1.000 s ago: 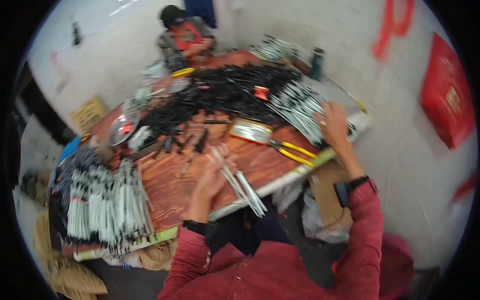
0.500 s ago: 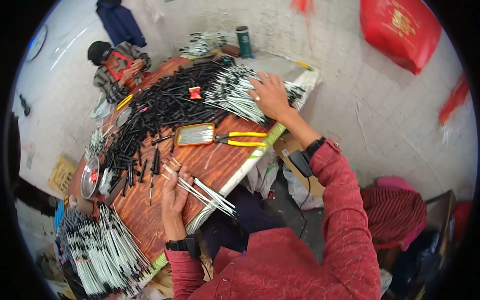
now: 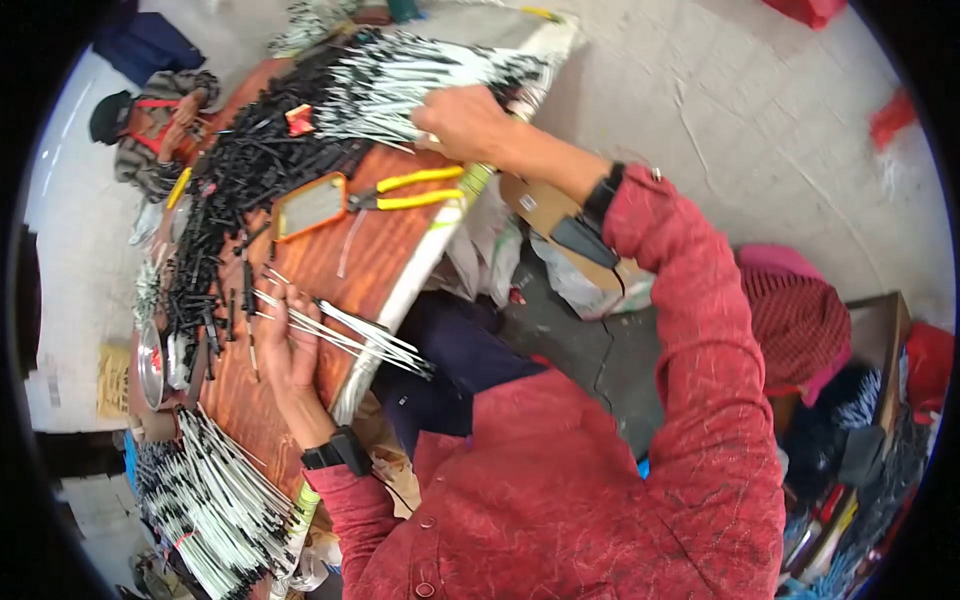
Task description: The person gathers white rods and inserts them into a black plastic hub, using yellow-handled pliers to trim the ends. They then bundle the assembled pieces together and organize them on a wooden table.
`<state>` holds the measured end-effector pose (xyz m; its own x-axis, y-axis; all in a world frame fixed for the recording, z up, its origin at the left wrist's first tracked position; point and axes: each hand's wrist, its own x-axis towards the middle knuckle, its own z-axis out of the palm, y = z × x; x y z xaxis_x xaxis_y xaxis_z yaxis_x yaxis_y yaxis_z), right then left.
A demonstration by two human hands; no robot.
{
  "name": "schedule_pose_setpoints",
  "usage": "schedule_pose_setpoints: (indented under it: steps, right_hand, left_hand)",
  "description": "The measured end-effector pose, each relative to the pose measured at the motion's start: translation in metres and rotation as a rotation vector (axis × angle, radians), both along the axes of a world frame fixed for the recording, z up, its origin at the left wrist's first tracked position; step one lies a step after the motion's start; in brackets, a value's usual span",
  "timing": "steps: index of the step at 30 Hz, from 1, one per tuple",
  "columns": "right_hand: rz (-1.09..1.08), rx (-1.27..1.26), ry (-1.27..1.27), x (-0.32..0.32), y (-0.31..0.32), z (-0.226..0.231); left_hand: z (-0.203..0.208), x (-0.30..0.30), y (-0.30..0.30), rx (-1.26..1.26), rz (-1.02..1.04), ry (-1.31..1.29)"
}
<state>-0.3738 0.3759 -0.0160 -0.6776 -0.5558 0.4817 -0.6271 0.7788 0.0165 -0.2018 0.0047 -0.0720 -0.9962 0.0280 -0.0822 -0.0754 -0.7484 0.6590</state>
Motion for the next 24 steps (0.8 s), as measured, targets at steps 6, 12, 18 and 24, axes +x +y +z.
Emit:
schedule_pose_setpoints:
  steps: [6, 12, 18, 24]
  right_hand:
    - [-0.067, -0.275, -0.073, 0.009, -0.003, 0.017]
    - [-0.101, -0.182, -0.185, 0.007, -0.007, 0.005]
    - [-0.177, -0.217, -0.125, -0.006, -0.008, 0.022]
    - [-0.244, 0.009, 0.058, -0.017, 0.001, 0.016]
  left_hand:
    - [-0.011, 0.01, 0.003, 0.029, 0.003, 0.051]
    - [-0.006, 0.012, 0.01, 0.016, 0.029, -0.024]
    - [-0.007, 0.007, 0.007, 0.04, 0.019, 0.011]
    - [-0.007, 0.007, 0.008, 0.03, 0.033, -0.021]
